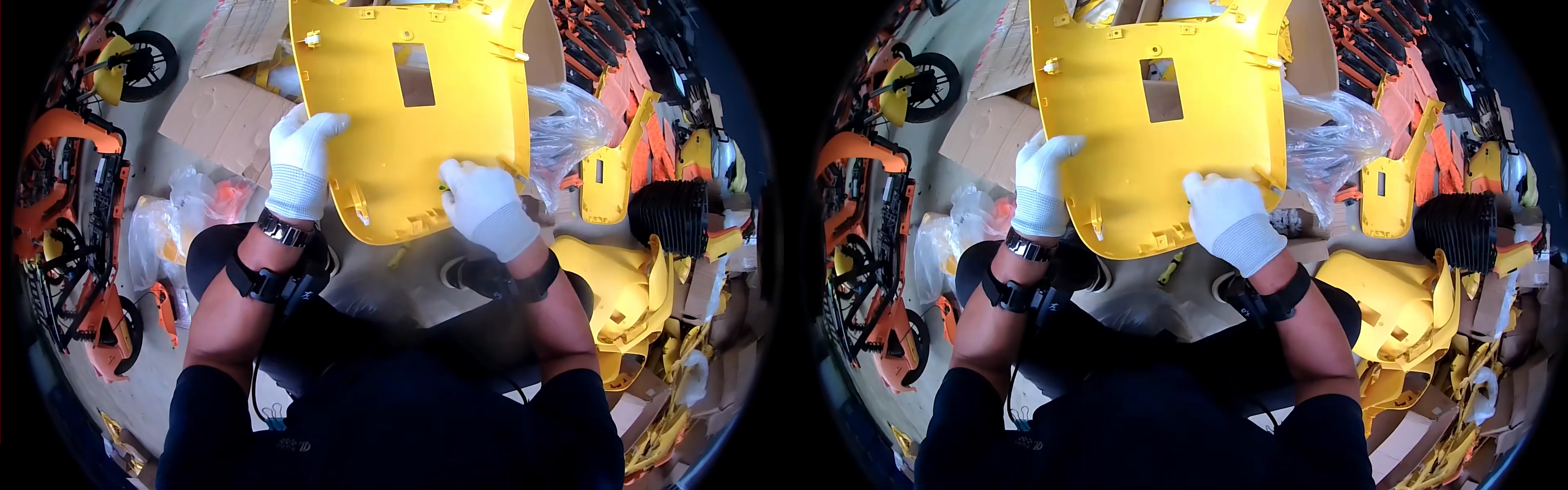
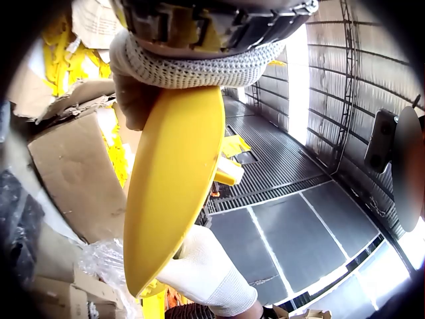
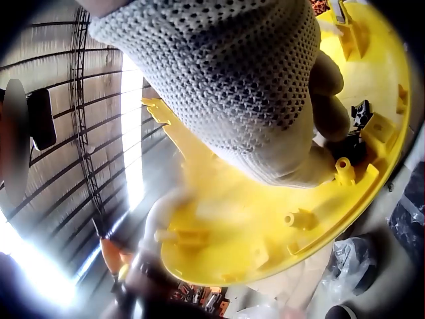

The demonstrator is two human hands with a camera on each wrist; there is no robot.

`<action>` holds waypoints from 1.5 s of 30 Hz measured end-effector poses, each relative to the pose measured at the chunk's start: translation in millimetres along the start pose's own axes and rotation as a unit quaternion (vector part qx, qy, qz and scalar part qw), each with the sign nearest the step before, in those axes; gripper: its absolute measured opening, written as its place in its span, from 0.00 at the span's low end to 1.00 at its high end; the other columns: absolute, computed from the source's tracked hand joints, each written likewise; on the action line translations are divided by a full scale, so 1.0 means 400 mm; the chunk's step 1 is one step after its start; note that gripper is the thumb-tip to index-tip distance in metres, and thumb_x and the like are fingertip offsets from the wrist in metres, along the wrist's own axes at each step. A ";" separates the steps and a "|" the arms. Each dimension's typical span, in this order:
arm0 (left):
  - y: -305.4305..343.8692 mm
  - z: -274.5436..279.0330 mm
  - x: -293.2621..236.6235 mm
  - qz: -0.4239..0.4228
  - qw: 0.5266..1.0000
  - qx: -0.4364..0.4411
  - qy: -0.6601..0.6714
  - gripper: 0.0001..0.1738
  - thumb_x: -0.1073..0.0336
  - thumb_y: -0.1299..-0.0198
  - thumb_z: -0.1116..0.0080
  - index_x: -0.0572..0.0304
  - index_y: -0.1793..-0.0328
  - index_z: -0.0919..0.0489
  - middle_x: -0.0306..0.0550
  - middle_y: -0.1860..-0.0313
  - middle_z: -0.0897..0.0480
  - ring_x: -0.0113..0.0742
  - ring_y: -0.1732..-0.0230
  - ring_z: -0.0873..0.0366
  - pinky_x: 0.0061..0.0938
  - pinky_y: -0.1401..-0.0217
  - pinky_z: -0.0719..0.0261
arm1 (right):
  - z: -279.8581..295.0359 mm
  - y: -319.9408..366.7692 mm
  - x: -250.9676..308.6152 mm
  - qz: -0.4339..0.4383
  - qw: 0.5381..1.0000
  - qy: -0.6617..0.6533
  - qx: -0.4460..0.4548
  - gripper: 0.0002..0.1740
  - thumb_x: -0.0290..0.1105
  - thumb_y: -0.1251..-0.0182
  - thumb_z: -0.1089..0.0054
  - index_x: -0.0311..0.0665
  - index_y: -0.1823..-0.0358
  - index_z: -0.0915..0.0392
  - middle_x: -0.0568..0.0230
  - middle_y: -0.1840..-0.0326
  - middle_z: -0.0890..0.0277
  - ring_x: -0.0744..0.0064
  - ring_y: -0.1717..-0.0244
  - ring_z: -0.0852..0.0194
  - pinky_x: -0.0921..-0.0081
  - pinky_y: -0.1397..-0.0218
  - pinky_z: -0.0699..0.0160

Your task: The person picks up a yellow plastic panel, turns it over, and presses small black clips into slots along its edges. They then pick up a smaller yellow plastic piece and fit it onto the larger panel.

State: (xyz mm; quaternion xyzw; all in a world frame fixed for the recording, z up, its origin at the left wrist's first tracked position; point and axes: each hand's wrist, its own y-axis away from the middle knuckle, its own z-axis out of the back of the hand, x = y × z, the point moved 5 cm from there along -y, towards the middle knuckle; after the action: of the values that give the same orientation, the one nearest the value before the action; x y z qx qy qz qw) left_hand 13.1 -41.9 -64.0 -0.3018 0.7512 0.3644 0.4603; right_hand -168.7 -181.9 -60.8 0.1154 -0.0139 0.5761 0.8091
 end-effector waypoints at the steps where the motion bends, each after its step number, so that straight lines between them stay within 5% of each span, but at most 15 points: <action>1: -0.001 0.004 0.001 0.000 1.000 0.000 -0.005 0.15 0.76 0.41 0.43 0.74 0.48 0.18 0.48 0.59 0.13 0.33 0.62 0.16 0.26 0.56 0.18 | -0.001 -0.004 0.002 0.006 1.000 -0.012 -0.012 0.06 0.29 0.38 0.39 0.40 0.60 0.23 0.52 0.64 0.18 0.47 0.65 0.17 0.55 0.62 0.20; 5: -0.005 0.012 0.001 0.010 1.000 -0.008 -0.014 0.15 0.76 0.41 0.43 0.74 0.48 0.18 0.48 0.59 0.13 0.33 0.62 0.16 0.26 0.56 0.18 | 0.010 -0.012 -0.011 0.057 0.981 -0.138 -0.125 0.07 0.27 0.37 0.40 0.37 0.58 0.20 0.53 0.64 0.18 0.53 0.68 0.17 0.59 0.63 0.20; 8: -0.006 0.003 -0.008 0.023 1.000 -0.007 0.012 0.16 0.76 0.41 0.43 0.74 0.47 0.18 0.47 0.59 0.13 0.32 0.63 0.16 0.25 0.56 0.18 | 0.047 -0.023 -0.023 0.060 0.926 -0.364 -0.078 0.11 0.29 0.34 0.42 0.33 0.55 0.19 0.56 0.64 0.18 0.58 0.66 0.17 0.65 0.63 0.19; 11: -0.007 0.007 -0.005 0.011 0.999 -0.004 0.030 0.16 0.76 0.41 0.43 0.74 0.47 0.18 0.47 0.59 0.13 0.32 0.62 0.16 0.25 0.56 0.18 | 0.057 -0.013 -0.016 -0.092 0.846 -0.521 0.063 0.11 0.30 0.33 0.43 0.32 0.55 0.18 0.65 0.69 0.21 0.74 0.72 0.22 0.75 0.67 0.22; 14: -0.010 0.002 -0.009 0.000 1.000 -0.012 0.023 0.17 0.76 0.41 0.43 0.74 0.46 0.18 0.47 0.58 0.14 0.32 0.61 0.16 0.25 0.55 0.18 | 0.051 -0.007 -0.008 -0.126 0.800 -0.578 0.104 0.10 0.30 0.31 0.44 0.31 0.56 0.18 0.71 0.72 0.25 0.84 0.75 0.28 0.82 0.71 0.27; 23: -0.013 0.002 -0.016 -0.012 1.000 -0.017 0.007 0.17 0.75 0.41 0.43 0.73 0.46 0.18 0.46 0.58 0.14 0.31 0.62 0.17 0.25 0.55 0.19 | 0.048 -0.003 0.013 -0.098 0.815 -0.553 0.143 0.13 0.29 0.32 0.43 0.29 0.53 0.17 0.66 0.70 0.20 0.81 0.74 0.23 0.82 0.70 0.25; 32: -0.013 0.003 -0.019 -0.027 0.999 -0.023 -0.014 0.15 0.75 0.41 0.42 0.73 0.48 0.17 0.44 0.61 0.14 0.29 0.63 0.18 0.24 0.57 0.19 | 0.042 -0.005 0.013 0.040 0.909 -0.407 0.078 0.10 0.28 0.34 0.40 0.31 0.56 0.16 0.55 0.62 0.15 0.63 0.61 0.15 0.71 0.53 0.19; 35: -0.016 0.001 -0.015 -0.021 0.999 -0.025 -0.002 0.15 0.74 0.41 0.41 0.72 0.49 0.16 0.44 0.62 0.14 0.29 0.63 0.18 0.24 0.57 0.19 | 0.046 -0.008 0.023 0.009 0.897 -0.432 0.089 0.09 0.29 0.34 0.40 0.32 0.58 0.15 0.54 0.61 0.14 0.61 0.58 0.15 0.70 0.51 0.19; 38: -0.022 0.000 -0.010 -0.026 0.999 -0.020 0.004 0.14 0.73 0.41 0.40 0.71 0.50 0.15 0.44 0.62 0.14 0.29 0.63 0.18 0.25 0.57 0.19 | 0.038 -0.009 0.025 0.028 0.907 -0.412 0.081 0.10 0.25 0.36 0.42 0.27 0.57 0.16 0.55 0.61 0.15 0.67 0.60 0.17 0.74 0.54 0.21; 45: -0.018 0.000 -0.012 -0.036 0.999 -0.027 -0.022 0.13 0.72 0.41 0.40 0.70 0.51 0.15 0.43 0.63 0.13 0.28 0.64 0.18 0.24 0.57 0.20 | 0.026 -0.007 0.032 0.024 0.910 -0.406 0.077 0.10 0.25 0.36 0.42 0.28 0.57 0.16 0.54 0.61 0.15 0.66 0.60 0.16 0.73 0.53 0.20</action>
State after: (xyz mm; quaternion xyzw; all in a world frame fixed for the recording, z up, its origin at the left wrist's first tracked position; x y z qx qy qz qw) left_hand 20.7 -45.5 -61.5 -0.3328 0.7192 0.3740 0.4817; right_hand -160.6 -173.0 -49.3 0.4007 -0.2997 0.4985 0.7079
